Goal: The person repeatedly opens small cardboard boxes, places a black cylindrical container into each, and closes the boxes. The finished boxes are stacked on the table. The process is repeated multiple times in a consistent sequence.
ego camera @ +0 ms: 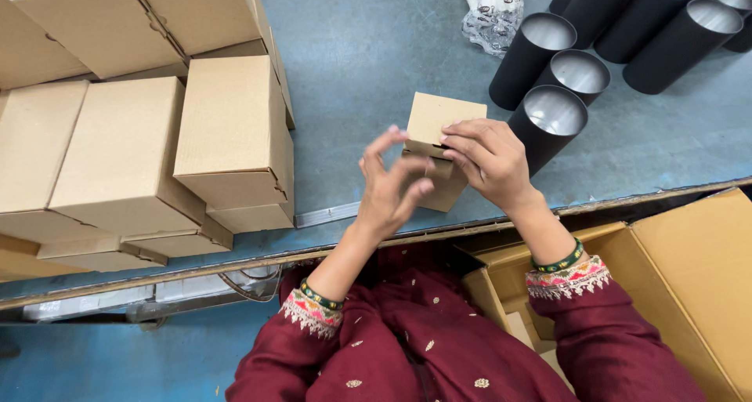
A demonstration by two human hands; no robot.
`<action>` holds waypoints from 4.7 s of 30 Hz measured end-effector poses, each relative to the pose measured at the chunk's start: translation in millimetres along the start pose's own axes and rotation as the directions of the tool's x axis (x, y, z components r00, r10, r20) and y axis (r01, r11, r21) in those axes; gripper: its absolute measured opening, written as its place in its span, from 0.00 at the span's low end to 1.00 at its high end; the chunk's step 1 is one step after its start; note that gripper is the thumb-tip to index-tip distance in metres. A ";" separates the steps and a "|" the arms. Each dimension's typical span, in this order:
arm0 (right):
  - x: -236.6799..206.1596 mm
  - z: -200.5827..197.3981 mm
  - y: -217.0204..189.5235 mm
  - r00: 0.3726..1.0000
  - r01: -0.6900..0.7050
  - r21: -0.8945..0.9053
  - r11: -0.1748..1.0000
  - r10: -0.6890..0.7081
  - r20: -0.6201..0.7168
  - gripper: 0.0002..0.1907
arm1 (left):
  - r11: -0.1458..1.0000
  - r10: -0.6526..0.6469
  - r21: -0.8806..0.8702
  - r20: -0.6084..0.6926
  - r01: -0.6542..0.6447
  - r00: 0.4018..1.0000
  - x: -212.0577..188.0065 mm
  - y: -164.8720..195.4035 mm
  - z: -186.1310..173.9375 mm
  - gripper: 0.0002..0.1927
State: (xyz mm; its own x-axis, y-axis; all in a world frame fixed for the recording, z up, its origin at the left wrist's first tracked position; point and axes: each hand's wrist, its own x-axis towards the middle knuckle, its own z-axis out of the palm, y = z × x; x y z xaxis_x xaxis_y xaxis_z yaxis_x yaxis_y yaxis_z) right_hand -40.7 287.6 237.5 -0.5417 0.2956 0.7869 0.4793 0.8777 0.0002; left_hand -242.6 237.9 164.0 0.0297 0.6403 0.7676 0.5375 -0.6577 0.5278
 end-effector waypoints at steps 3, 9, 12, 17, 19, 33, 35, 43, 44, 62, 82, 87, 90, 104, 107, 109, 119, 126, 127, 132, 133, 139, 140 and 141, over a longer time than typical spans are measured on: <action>0.5 3.5 3.5 0.999 0.010 0.010 1.000 -0.010 -0.036 0.11 | 0.989 -0.092 -0.116 0.001 0.091 0.996 27.2 -8.4 1.2 0.16; -1.3 7.7 7.4 0.997 0.004 0.015 1.000 -0.002 -0.075 0.11 | 0.971 -0.108 -0.213 0.027 0.112 0.994 42.5 -7.5 -4.1 0.11; -4.1 11.0 9.3 0.995 0.003 0.003 1.000 -0.003 -0.100 0.10 | 0.984 -0.100 -0.152 -0.004 0.098 0.995 43.2 -4.9 -2.6 0.09; -8.4 15.0 16.2 0.990 -0.050 0.065 0.997 0.058 -0.125 0.07 | 0.993 -0.075 -0.089 0.003 0.075 0.997 43.0 -6.5 -4.7 0.05; -13.4 13.5 15.3 0.990 -0.105 0.133 0.986 0.117 -0.082 0.03 | 0.996 -0.060 -0.068 0.030 0.062 0.998 38.3 -5.7 -8.7 0.04; -38.2 31.9 -19.5 0.970 -0.194 0.112 0.975 0.207 -0.124 0.18 | 0.953 -0.283 -0.114 -0.015 0.280 0.959 13.5 15.8 16.3 0.18; -40.3 33.4 -17.5 0.973 -0.184 0.094 0.978 0.195 -0.121 0.19 | 0.948 -0.298 -0.123 -0.006 0.295 0.955 11.5 13.2 17.8 0.18; -43.0 38.3 -4.2 0.949 -0.273 0.067 0.960 0.280 -0.143 0.16 | 0.964 -0.145 -0.221 0.022 0.146 0.989 4.0 -7.3 16.1 0.21; -41.0 36.5 -2.6 0.943 -0.301 0.059 0.952 0.306 -0.133 0.16 | 0.963 -0.137 -0.231 0.028 0.140 0.990 2.2 -8.4 16.0 0.22; 93.7 -14.5 57.6 0.590 -0.159 -0.320 0.934 0.350 0.728 0.56 | 0.847 -0.373 -0.336 0.175 0.412 0.911 -83.6 -32.1 13.9 0.17; 120.4 123.0 -125.4 0.911 -0.152 0.690 0.707 0.372 -0.180 0.53 | 0.759 -0.477 -0.480 0.048 0.439 0.877 -61.0 -59.8 10.7 0.47; 172.7 160.7 -179.2 0.893 0.067 0.311 0.948 0.082 -0.443 0.54 | 0.803 -0.396 -0.498 -0.039 0.326 0.917 -92.3 -66.6 -12.5 0.30; 197.5 183.0 -214.0 0.893 0.136 0.316 0.939 0.022 -0.450 0.47 | 0.697 -0.391 -0.647 0.016 0.308 0.920 -107.2 -62.5 -30.4 0.27; 200.6 183.5 -254.6 0.992 0.116 0.616 0.779 -0.054 -0.118 0.32 | 0.517 -0.618 -0.519 0.323 0.680 0.717 -152.9 -65.5 -55.8 0.20; 125.4 134.0 -219.1 0.931 0.331 0.587 0.739 -0.153 -0.332 0.20 | 0.524 -0.592 -0.473 0.396 0.709 0.702 -153.3 -56.5 -53.7 0.18; 78.0 103.8 -181.6 0.886 0.415 0.502 0.759 -0.211 -0.412 0.13 | 0.533 -0.563 -0.441 0.452 0.722 0.692 -149.0 -49.6 -49.6 0.17; -210.3 -53.1 -37.0 0.636 -0.729 -0.099 0.678 0.617 -0.463 0.05 | 0.533 -0.358 -0.459 0.638 0.710 0.682 -103.1 -3.1 -7.0 0.11; -369.8 -98.4 -51.0 0.118 -0.977 -0.210 0.048 0.934 -0.338 0.04 | 0.783 -0.363 -0.336 0.436 0.523 0.823 -71.5 -29.1 -4.0 0.06; -383.7 -98.9 -57.3 0.042 -0.975 -0.223 -0.004 0.978 -0.202 0.04 | 0.802 -0.385 -0.298 0.405 0.518 0.829 -71.3 -35.8 -5.4 0.06; -408.8 -48.2 -83.1 0.010 -0.945 -0.282 0.164 0.879 0.476 0.26 | 0.663 -0.511 -0.367 0.416 0.653 0.752 -79.7 -54.5 -10.4 0.08; -407.5 -31.8 -94.7 -0.163 -0.913 -0.400 0.083 0.825 0.542 0.31 | 0.658 -0.523 -0.354 0.420 0.665 0.741 -81.6 -54.4 -12.5 0.08; -391.3 8.7 -130.8 -0.264 -0.773 -0.578 0.260 0.696 0.667 0.60 | 0.752 -0.514 -0.234 0.376 0.616 0.771 -84.4 -41.0 -17.7 0.08; -388.6 9.4 -130.2 -0.349 -0.722 -0.634 0.276 0.646 0.679 0.65 | 0.756 -0.511 -0.231 0.378 0.613 0.772 -83.0 -39.7 -17.3 0.08; -386.0 10.6 -128.8 -0.365 -0.711 -0.650 0.271 0.648 0.669 0.65 | 0.759 -0.508 -0.228 0.380 0.610 0.773 -81.7 -38.6 -17.2 0.07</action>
State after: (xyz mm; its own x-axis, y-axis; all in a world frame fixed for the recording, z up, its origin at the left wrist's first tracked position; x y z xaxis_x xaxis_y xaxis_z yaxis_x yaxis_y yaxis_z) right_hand 99.3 64.4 -72.8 0.0462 0.7132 -0.6994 0.9631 -0.2176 -0.1583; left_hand -280.3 204.1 87.2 0.0701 0.9798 0.1874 0.2341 -0.1988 0.9517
